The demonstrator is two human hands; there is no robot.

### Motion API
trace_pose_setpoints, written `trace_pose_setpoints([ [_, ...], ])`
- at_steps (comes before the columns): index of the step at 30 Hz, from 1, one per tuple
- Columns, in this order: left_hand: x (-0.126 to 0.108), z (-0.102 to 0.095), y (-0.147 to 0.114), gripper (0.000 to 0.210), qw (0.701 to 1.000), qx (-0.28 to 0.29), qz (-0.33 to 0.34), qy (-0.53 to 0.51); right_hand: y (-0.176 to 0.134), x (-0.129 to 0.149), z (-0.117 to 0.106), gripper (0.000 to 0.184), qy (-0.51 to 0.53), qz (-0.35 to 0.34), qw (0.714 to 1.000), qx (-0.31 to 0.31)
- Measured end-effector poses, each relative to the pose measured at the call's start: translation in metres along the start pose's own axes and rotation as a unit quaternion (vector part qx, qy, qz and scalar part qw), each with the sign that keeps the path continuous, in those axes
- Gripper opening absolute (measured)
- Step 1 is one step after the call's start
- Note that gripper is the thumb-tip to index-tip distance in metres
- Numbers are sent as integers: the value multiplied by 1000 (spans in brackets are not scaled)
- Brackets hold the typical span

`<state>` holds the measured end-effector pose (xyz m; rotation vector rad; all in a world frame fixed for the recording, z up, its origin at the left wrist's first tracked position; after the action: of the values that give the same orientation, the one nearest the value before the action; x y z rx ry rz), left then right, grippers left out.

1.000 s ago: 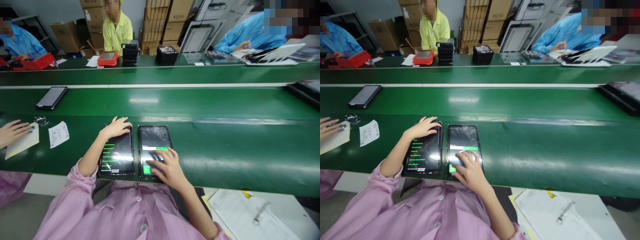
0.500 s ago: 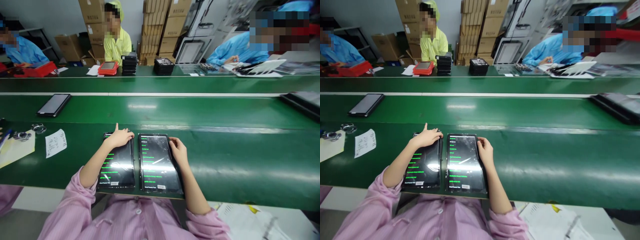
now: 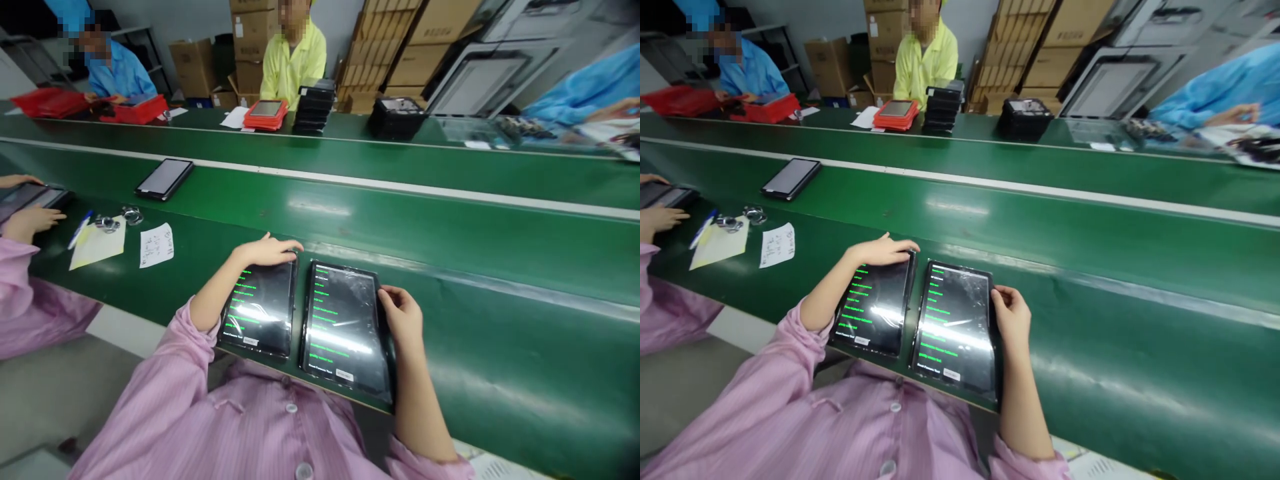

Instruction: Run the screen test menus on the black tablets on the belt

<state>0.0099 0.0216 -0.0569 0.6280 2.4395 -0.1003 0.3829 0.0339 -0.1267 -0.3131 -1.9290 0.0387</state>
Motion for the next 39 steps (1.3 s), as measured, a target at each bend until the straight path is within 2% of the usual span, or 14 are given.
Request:
trace_pose_setpoints([
  [1,19,-5,-5,27,996,-80,-17,-47,1,-1,0,43,-4,4,1000,0],
  [2,39,-11,-11,24,979,-184,-48,-78,2,-2,-1,43,-8,5,1000,-1],
  [3,57,-16,-19,23,947,-298,-84,-89,2,-2,-1,43,-12,3,1000,-2],
  [5,87,-24,-33,30,881,-448,-137,-76,2,-2,-1,42,-21,-5,1000,-6],
  [6,98,-26,-39,33,854,-494,-152,-63,1,-2,-1,41,-25,-8,1000,-9],
  [9,113,-27,-48,35,804,-567,-174,-42,-2,0,-1,41,-19,-16,1000,-15],
  [11,115,-25,-48,33,796,-578,-175,-38,-4,1,0,41,-11,-21,1000,-19],
  [22,113,-22,-46,30,825,-537,-173,-31,-5,3,-2,43,-30,-25,999,-10],
  [29,112,-23,-45,30,834,-515,-194,-25,-10,6,0,41,-45,-63,996,-37],
  [39,111,-24,-47,27,840,-498,-216,0,-9,7,3,43,-28,-49,998,-23],
])
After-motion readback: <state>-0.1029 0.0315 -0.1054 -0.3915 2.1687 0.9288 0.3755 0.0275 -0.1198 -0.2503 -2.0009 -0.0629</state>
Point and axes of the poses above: each hand's wrist, its own y-axis towards the middle knuckle, its own z-axis out of the palm, x = y × z, the point moved 1 cm from there along y, towards the middle knuckle, and after that the axes turned 9 degrees about z, right-handed, at the moved point
